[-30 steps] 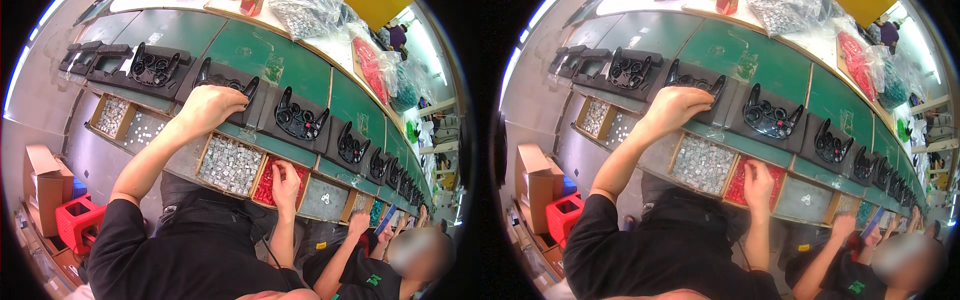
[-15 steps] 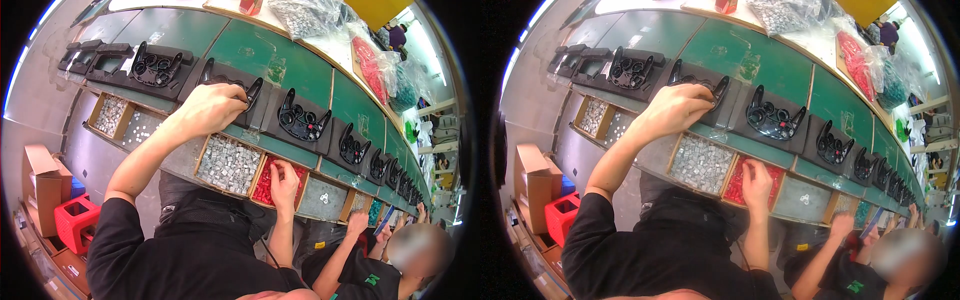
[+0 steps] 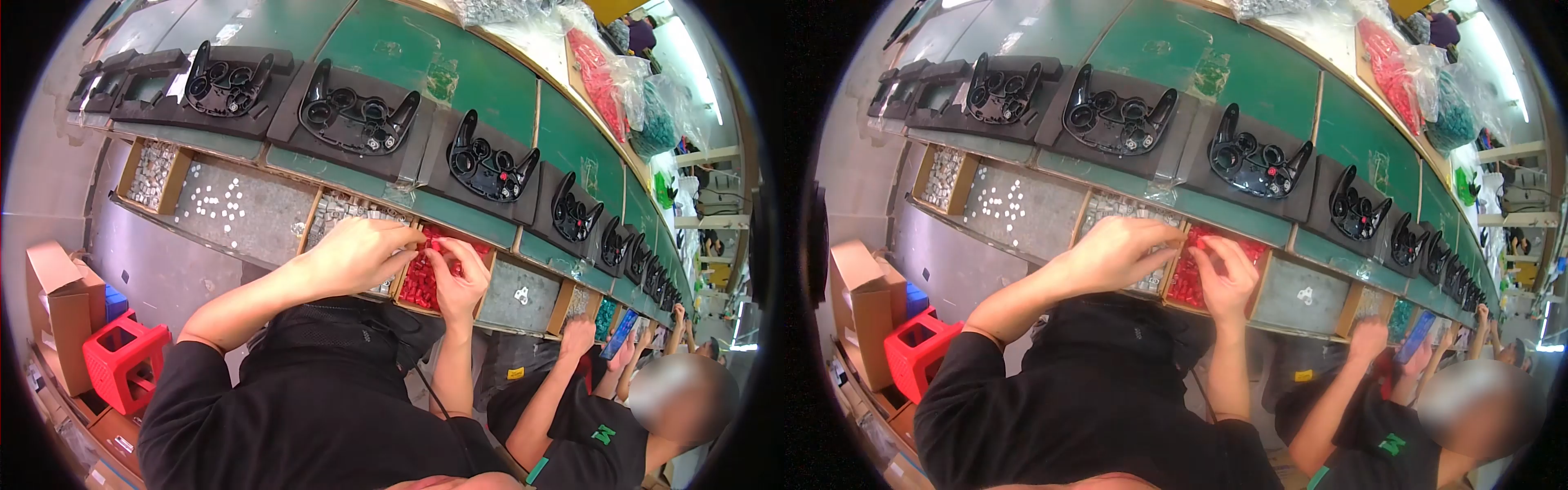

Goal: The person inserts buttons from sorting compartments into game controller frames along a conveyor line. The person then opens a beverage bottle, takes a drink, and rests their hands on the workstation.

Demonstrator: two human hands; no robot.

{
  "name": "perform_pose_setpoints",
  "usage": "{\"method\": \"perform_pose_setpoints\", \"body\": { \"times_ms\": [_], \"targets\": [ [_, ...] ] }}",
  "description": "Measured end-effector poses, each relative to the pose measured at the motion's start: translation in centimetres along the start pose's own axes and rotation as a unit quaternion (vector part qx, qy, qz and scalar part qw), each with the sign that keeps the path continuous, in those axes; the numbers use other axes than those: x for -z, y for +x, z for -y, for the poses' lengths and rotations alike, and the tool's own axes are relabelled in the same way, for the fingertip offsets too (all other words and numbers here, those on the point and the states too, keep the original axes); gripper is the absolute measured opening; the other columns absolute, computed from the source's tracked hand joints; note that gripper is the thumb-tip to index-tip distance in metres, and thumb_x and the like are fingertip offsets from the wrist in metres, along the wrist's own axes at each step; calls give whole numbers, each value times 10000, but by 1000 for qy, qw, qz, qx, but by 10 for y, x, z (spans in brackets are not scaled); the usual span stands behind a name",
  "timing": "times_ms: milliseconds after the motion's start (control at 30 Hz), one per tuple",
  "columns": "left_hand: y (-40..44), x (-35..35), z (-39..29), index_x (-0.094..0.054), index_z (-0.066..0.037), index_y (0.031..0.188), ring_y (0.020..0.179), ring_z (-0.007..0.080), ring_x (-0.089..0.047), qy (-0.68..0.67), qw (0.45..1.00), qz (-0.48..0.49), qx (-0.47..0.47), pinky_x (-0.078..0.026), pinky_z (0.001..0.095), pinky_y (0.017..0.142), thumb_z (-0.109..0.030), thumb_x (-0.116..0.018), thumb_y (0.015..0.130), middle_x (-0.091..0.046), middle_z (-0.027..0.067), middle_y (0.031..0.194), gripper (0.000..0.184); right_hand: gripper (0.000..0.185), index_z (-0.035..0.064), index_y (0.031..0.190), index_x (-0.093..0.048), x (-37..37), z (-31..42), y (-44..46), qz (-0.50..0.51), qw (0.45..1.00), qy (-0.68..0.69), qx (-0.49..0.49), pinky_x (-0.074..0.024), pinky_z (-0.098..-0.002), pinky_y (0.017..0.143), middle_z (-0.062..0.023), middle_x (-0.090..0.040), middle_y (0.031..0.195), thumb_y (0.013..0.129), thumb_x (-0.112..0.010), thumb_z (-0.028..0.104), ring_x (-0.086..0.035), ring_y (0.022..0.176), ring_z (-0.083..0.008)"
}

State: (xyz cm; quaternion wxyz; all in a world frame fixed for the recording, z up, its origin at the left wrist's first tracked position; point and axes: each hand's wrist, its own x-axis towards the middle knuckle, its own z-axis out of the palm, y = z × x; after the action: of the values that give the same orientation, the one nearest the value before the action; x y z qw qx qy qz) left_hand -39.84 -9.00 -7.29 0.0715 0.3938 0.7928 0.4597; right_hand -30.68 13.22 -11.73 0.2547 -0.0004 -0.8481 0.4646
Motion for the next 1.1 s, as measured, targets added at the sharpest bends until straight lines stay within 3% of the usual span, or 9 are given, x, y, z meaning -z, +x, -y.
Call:
{"method": "perform_pose_setpoints", "body": {
  "times_ms": [167, 200, 433, 600, 700, 800, 900, 933, 1100],
  "targets": [
    [6, -25, -1, -762, -12, 1241, 1018, 410, -779, -12, 999, 1, 51, -623, 506, 868, -217, -776, 1009, -806, 194, 1105, 310, 272, -18, 1071, -800, 0, -1, -9, -4, 999, 7, -49, -608, -324, 772, -145, -819, 1050, 831, -916, -75, -776, 879, -210],
    [8, -26, -2, -763, -11, 1238, 1017, 409, -781, -15, 999, -1, 49, -624, 501, 871, -212, -773, 1011, -809, 197, 1108, 304, 242, -27, 1053, -805, 0, 3, 0, 0, 999, -13, 42, -626, -341, 819, -150, -821, 1045, 838, -900, -84, -794, 911, -246],
    [17, -24, -1, -761, 13, 1241, 979, 360, -815, -113, 986, 21, 118, -632, 432, 861, -180, -752, 1027, -830, 211, 1115, 288, 211, -55, 1029, -815, -3, 9, 0, 9, 999, -25, 23, -633, -360, 923, -165, -844, 1033, 837, -871, -123, -823, 986, -268],
    [20, -15, 1, -754, 18, 1278, 875, 270, -813, -160, 974, 53, 155, -622, 404, 809, -161, -784, 1008, -844, 190, 1107, 326, 252, -37, 1081, -822, -5, 4, -4, 9, 999, -17, 25, -645, -339, 847, -153, -851, 1032, 845, -891, -92, -829, 937, -246],
    [22, -3, -1, -753, 20, 1292, 914, 241, -775, -171, 968, 83, 164, -611, 395, 851, -139, -782, 1019, -831, 176, 1147, 317, 314, -24, 1123, -816, -8, 2, -3, 7, 999, -22, 41, -646, -347, 786, -170, -844, 1059, 827, -913, -64, -826, 867, -262],
    [14, -8, 7, -767, 7, 1286, 1069, 320, -769, -192, 978, 29, 74, -598, 411, 924, -140, -742, 1051, -786, 187, 1174, 278, 378, -16, 1168, -801, -7, 0, -5, 4, 999, -26, 27, -632, -328, 726, -166, -832, 1139, 815, -929, -56, -803, 809, -220],
    [8, 4, 7, -753, 22, 1286, 1107, 285, -724, -203, 979, 15, 22, -580, 409, 974, -37, -741, 1043, -744, 155, 1242, 251, 361, -17, 1158, -803, -9, 4, -1, 6, 1000, -12, 28, -617, -309, 686, -160, -827, 1130, 821, -922, -63, -790, 795, -186],
    [5, 5, 8, -754, 18, 1281, 1097, 248, -729, -207, 978, -7, 5, -603, 376, 910, 2, -732, 1042, -748, 135, 1242, 240, 335, -19, 1138, -801, -11, 2, -1, 10, 1000, -12, 17, -598, -295, 652, -152, -824, 1121, 827, -915, -71, -780, 785, -158],
    [2, 17, 7, -753, 35, 1250, 955, 129, -732, -270, 959, -41, 82, -625, 289, 764, 46, -726, 1042, -773, 113, 1216, 210, 169, 21, 1050, -791, -13, -5, -1, 25, 990, -120, -64, -591, -369, 669, -113, -793, 943, 902, -872, 22, -757, 747, -253]
  ]
}}
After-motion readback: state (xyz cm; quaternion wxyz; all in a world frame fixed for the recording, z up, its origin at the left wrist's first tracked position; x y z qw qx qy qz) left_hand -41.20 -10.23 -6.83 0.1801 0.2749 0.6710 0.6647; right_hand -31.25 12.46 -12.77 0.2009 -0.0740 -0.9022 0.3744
